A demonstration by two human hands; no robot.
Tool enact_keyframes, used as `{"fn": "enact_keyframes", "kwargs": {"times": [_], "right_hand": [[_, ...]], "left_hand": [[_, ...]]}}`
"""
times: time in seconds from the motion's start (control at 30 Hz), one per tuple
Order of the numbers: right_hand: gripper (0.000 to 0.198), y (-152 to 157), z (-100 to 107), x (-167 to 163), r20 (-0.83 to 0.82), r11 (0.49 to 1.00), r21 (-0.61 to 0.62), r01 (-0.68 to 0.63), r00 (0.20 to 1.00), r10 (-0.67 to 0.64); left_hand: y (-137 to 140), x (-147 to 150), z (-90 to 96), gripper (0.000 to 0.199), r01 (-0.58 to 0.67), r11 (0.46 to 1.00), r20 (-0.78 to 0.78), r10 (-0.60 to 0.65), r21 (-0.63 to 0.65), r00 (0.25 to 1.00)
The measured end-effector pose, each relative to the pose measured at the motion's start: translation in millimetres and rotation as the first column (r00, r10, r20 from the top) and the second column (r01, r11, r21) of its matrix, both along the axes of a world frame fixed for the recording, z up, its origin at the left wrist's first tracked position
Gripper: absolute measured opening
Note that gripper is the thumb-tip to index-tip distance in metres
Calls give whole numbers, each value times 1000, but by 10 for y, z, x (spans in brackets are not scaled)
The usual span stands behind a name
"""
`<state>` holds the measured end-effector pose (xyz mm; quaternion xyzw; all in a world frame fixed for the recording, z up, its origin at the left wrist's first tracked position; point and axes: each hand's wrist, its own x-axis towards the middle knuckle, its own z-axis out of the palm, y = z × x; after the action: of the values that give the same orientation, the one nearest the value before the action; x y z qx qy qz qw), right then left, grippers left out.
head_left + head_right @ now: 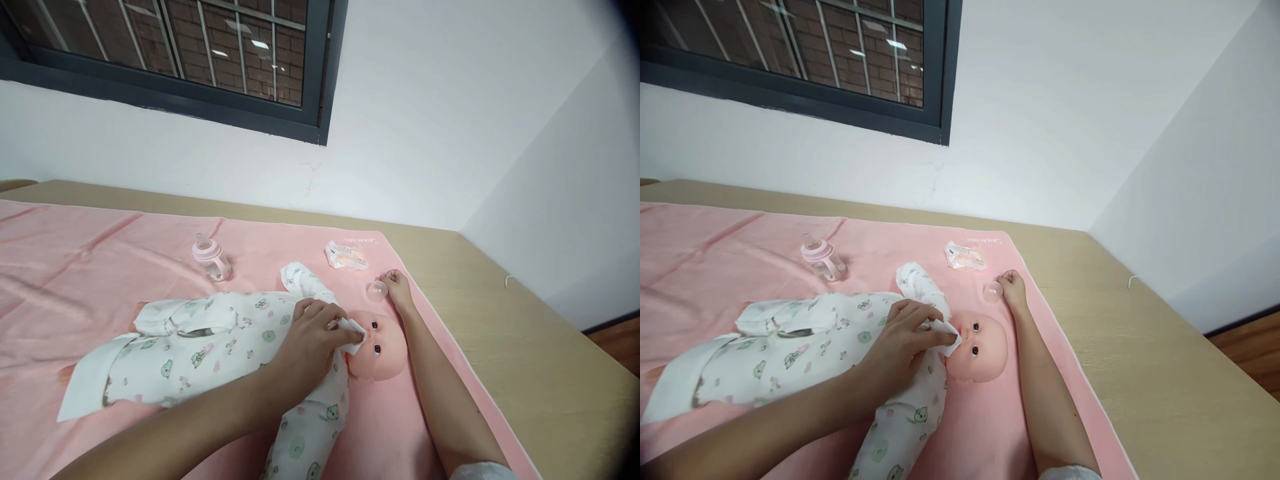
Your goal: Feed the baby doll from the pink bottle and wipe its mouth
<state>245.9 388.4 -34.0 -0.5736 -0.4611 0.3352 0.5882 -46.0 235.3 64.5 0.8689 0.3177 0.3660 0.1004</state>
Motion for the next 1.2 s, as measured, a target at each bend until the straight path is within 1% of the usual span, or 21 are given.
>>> {"fn": "enact_keyframes", "kwargs": {"times": [0.1,0.2,0.27,0.43,0.53,0.67,0.93,1.2], "right_hand": [[31,1,-5,2,0,1000,-2,-5,1000,5],[30,10,-19,11,3,1000,0,-7,1000,7],[30,18,-31,17,0,1000,4,-12,1000,12],[32,32,-48,26,-6,1000,12,-18,1000,18],[34,44,-58,35,-3,1000,8,-18,1000,18],[33,62,-74,49,3,1000,7,-8,1000,8],[30,51,-69,48,0,1000,9,-10,1000,10],[30,41,-60,35,-18,1000,13,-19,1000,19]], "left_hand": [[-14,-2,29,54,1,1000,-14,-1,-18,1000],[-5,-10,35,52,-7,1000,27,7,16,1000],[5,-23,46,53,-19,1000,58,19,7,998],[3,-55,101,52,16,986,96,0,-167,995],[-3,-42,96,51,28,981,99,-9,-193,995],[8,-12,55,52,30,984,76,-17,-176,997],[38,-18,1,51,-12,995,43,16,-100,999],[41,-34,3,51,-44,997,13,45,-63,999]]}}
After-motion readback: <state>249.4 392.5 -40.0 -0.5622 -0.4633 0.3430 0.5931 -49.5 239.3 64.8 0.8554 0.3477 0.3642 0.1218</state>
